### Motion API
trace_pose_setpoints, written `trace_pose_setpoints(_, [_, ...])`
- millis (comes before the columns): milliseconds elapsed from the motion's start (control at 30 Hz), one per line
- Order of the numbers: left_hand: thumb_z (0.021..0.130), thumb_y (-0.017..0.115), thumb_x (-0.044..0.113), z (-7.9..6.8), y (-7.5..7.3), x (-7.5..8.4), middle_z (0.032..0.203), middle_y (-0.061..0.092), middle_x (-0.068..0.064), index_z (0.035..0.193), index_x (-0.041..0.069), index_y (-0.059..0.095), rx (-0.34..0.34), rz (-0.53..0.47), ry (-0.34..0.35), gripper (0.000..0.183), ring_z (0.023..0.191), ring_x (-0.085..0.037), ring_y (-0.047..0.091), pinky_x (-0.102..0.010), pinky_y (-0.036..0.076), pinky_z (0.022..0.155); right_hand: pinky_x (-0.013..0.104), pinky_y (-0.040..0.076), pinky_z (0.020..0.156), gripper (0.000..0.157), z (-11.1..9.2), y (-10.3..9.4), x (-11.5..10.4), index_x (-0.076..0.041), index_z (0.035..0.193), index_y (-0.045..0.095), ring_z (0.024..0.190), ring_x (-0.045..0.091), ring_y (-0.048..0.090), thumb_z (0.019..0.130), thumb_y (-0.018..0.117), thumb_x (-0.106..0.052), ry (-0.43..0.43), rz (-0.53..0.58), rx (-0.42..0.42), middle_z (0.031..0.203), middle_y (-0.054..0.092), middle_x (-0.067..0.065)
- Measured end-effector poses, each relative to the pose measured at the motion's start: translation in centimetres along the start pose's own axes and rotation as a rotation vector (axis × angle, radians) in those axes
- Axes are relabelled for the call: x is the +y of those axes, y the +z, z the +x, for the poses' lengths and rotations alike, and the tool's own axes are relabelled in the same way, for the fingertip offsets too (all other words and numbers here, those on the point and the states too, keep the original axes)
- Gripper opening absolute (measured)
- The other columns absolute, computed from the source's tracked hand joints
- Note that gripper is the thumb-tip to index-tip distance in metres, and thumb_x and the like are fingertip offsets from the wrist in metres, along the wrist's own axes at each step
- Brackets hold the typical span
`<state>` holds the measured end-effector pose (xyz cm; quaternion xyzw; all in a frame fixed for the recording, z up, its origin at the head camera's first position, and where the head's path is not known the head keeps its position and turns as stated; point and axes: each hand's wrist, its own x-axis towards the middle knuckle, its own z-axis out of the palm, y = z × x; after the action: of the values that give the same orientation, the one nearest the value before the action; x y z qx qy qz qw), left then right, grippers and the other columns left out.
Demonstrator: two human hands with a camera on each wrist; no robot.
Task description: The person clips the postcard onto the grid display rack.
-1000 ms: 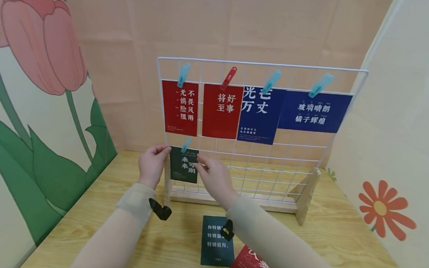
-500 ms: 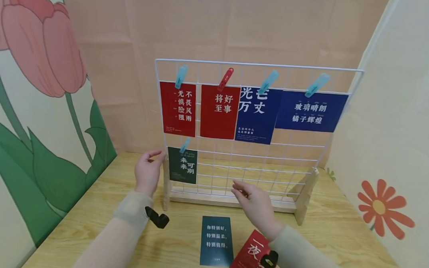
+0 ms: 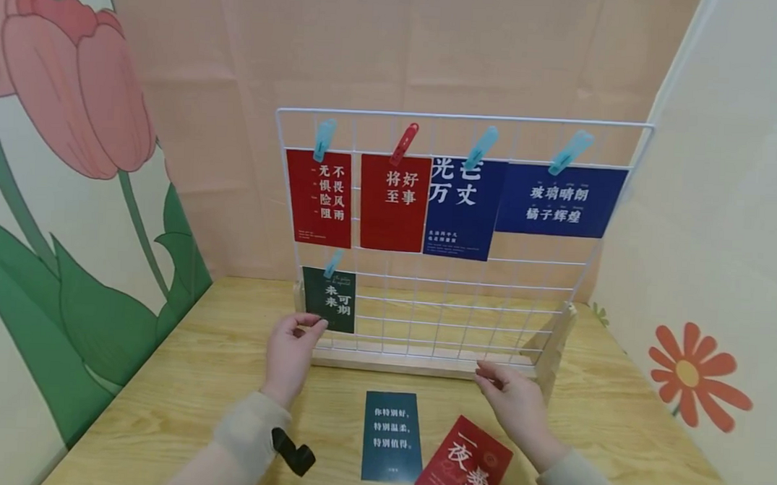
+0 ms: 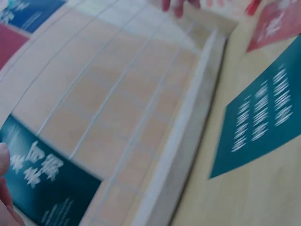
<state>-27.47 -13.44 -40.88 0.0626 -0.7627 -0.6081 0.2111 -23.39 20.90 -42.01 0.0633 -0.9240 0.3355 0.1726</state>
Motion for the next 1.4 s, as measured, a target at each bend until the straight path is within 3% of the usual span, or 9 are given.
trace_pose_setpoints(167, [0.088, 0.071, 0.022, -2.3, 1.6, -1.0, 0.098, 0.058, -0.003, 0.096, 0.012, 0.069, -0.093, 0.057, -0.022, 0.013, 0.081, -0.020, 0.049, -0.032, 0.042, 0.068, 0.040, 0.053, 0.074, 0.030, -0.5, -1.7, 2.7, -0.001, 0.118, 0.065, 0.093, 0.027, 0.065, 0.093, 0.064, -0.017, 0.084, -0.019, -0.027, 0.106, 0.070, 0.014])
trace_pose_setpoints(400, [0.087, 0.072, 0.022, -4.4, 3.7, -3.9, 0.096, 0.061, 0.000, 0.099, 0.011, 0.069, -0.367, 0.177, -0.052, 0.016, 0.081, -0.018, 0.051, -0.033, 0.043, 0.068, 0.049, 0.050, 0.077, 0.037, -1.2, -4.4, 6.0, 0.004, 0.117, 0.064, 0.095, 0.034, 0.064, 0.095, 0.060, -0.026, 0.209, -0.077, -0.100, 0.104, 0.068, 0.019])
trace_pose_setpoints(567, [0.083, 0.076, 0.026, -5.3, 4.9, -6.1, 0.111, 0.060, -0.005, 0.109, 0.013, 0.067, -0.517, 0.313, -0.013, 0.031, 0.101, -0.026, 0.054, -0.046, 0.043, 0.088, 0.041, 0.049, 0.067, 0.030, -1.6, -4.8, 7.6, 0.003, 0.105, 0.068, 0.078, 0.023, 0.062, 0.091, 0.065, -0.024, 0.249, -0.150, -0.224, 0.091, 0.069, 0.010])
trace_pose_setpoints(667, [0.078, 0.079, 0.037, -5.6, 5.5, -6.8, 0.124, 0.056, -0.010, 0.115, 0.016, 0.065, -0.553, 0.425, 0.009, 0.045, 0.117, -0.033, 0.048, -0.054, 0.035, 0.100, 0.037, 0.047, 0.063, 0.026, -1.8, -4.8, 8.3, 0.001, 0.101, 0.070, 0.074, 0.017, 0.058, 0.088, 0.066, -0.022, 0.282, -0.184, -0.289, 0.087, 0.068, 0.006])
trace_pose_setpoints(800, [0.073, 0.079, 0.046, -5.6, 6.0, -7.2, 0.133, 0.050, -0.015, 0.123, 0.015, 0.062, -0.567, 0.505, 0.017, 0.061, 0.125, -0.039, 0.040, -0.059, 0.027, 0.103, 0.042, 0.048, 0.067, 0.025, -2.0, -4.8, 9.1, 0.001, 0.100, 0.070, 0.077, 0.019, 0.059, 0.088, 0.066, -0.021, 0.301, -0.207, -0.325, 0.090, 0.068, 0.008])
trace_pose_setpoints(1000, [0.071, 0.080, 0.048, -5.3, 6.2, -7.1, 0.132, 0.048, -0.016, 0.128, 0.011, 0.059, -0.601, 0.567, 0.033, 0.071, 0.122, -0.038, 0.042, -0.057, 0.030, 0.102, 0.049, 0.047, 0.074, 0.024, -2.1, -4.4, 9.7, -0.001, 0.099, 0.071, 0.082, 0.023, 0.060, 0.089, 0.067, -0.023, 0.299, -0.220, -0.346, 0.095, 0.068, 0.012])
trace_pose_setpoints(1233, [0.062, 0.088, 0.043, -4.7, 6.0, -7.4, 0.122, 0.049, -0.010, 0.125, 0.013, 0.061, -0.658, 0.597, 0.060, 0.075, 0.112, -0.032, 0.046, -0.052, 0.035, 0.098, 0.050, 0.047, 0.077, 0.044, -2.2, -3.3, 9.5, -0.003, 0.101, 0.071, 0.079, 0.020, 0.057, 0.085, 0.071, -0.043, 0.341, -0.213, -0.406, 0.094, 0.068, 0.009])
trace_pose_setpoints(1400, [0.060, 0.089, 0.041, -4.4, 5.8, -7.5, 0.111, 0.048, -0.004, 0.123, 0.015, 0.061, -0.686, 0.589, 0.059, 0.074, 0.102, -0.026, 0.046, -0.049, 0.037, 0.095, 0.055, 0.045, 0.080, 0.044, -2.1, -2.6, 9.5, -0.001, 0.102, 0.070, 0.088, 0.028, 0.061, 0.083, 0.073, -0.041, 0.291, -0.207, -0.383, 0.097, 0.068, 0.012])
